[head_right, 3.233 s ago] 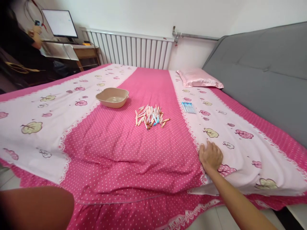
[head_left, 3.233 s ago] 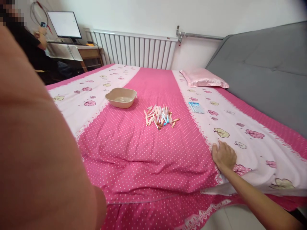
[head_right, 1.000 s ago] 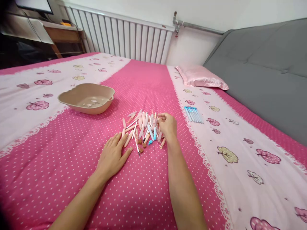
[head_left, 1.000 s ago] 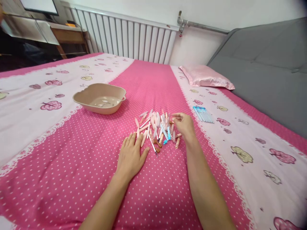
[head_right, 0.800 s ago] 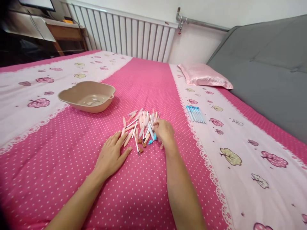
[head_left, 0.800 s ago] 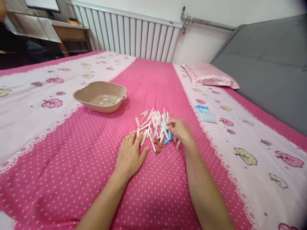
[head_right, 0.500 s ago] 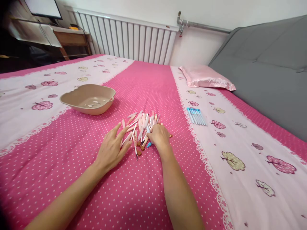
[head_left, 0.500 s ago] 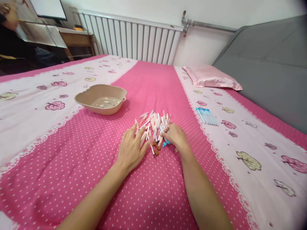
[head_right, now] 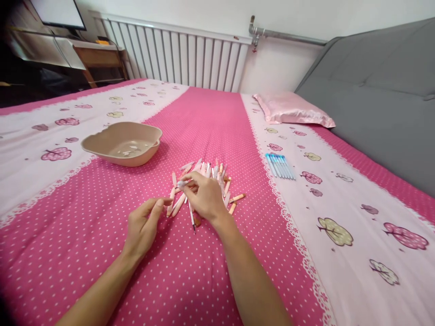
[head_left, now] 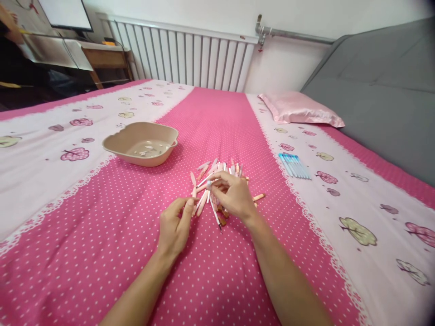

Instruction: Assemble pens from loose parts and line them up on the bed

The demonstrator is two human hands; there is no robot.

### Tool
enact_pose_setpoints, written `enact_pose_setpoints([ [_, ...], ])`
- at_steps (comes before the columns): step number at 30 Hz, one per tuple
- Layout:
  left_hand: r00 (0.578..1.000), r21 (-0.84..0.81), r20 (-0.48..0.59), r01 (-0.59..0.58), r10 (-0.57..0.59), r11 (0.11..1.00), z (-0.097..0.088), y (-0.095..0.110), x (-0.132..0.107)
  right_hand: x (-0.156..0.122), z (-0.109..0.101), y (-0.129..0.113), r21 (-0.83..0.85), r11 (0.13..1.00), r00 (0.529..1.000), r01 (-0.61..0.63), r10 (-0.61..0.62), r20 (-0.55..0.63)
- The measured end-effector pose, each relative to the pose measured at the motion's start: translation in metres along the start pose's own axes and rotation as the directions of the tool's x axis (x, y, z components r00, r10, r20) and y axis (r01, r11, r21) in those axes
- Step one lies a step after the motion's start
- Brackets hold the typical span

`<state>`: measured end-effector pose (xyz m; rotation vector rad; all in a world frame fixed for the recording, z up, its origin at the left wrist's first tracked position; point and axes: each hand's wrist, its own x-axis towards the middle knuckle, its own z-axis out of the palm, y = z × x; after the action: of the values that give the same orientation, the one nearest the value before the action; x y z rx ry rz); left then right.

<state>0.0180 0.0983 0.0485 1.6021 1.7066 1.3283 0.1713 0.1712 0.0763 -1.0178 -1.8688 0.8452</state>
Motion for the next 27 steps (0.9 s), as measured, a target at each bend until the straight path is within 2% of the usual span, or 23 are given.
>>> enact_pose_setpoints([
  [4,0.985,-0.244,0.012,0.169,-0.171,0.955,0.000,-0.001,0.001,-0.008,0.018,-0.012,-0.149,0.972,0.977,0.181,-0.161,0.138],
  [7,0.971,-0.381,0.025,0.230,-0.238,0.896,-0.001,-0.002,0.002,-0.013,0.028,-0.015,-0.216,0.930,0.941,0.297,-0.247,0.230],
  [10,0.960,-0.483,0.052,0.266,-0.276,0.834,-0.001,-0.002,0.003,-0.015,0.033,-0.015,-0.213,0.914,0.921,0.346,-0.287,0.264],
  [15,0.950,-0.556,0.133,0.308,-0.283,0.772,0.001,0.001,0.004,-0.012,0.032,-0.010,-0.070,0.954,0.938,0.292,-0.271,0.216],
  [21,0.943,-0.568,0.143,0.326,-0.300,0.756,0.001,-0.001,0.004,-0.008,0.033,0.001,0.062,0.978,0.960,0.200,-0.208,0.186],
  [24,0.940,-0.580,0.101,0.322,-0.326,0.749,0.002,-0.001,0.005,-0.006,0.027,0.006,-0.015,0.993,0.991,0.119,-0.117,0.063],
  [27,0.941,-0.591,0.048,0.297,-0.335,0.750,0.005,-0.002,0.006,-0.003,0.019,0.012,-0.272,0.962,0.997,0.032,-0.048,-0.052],
])
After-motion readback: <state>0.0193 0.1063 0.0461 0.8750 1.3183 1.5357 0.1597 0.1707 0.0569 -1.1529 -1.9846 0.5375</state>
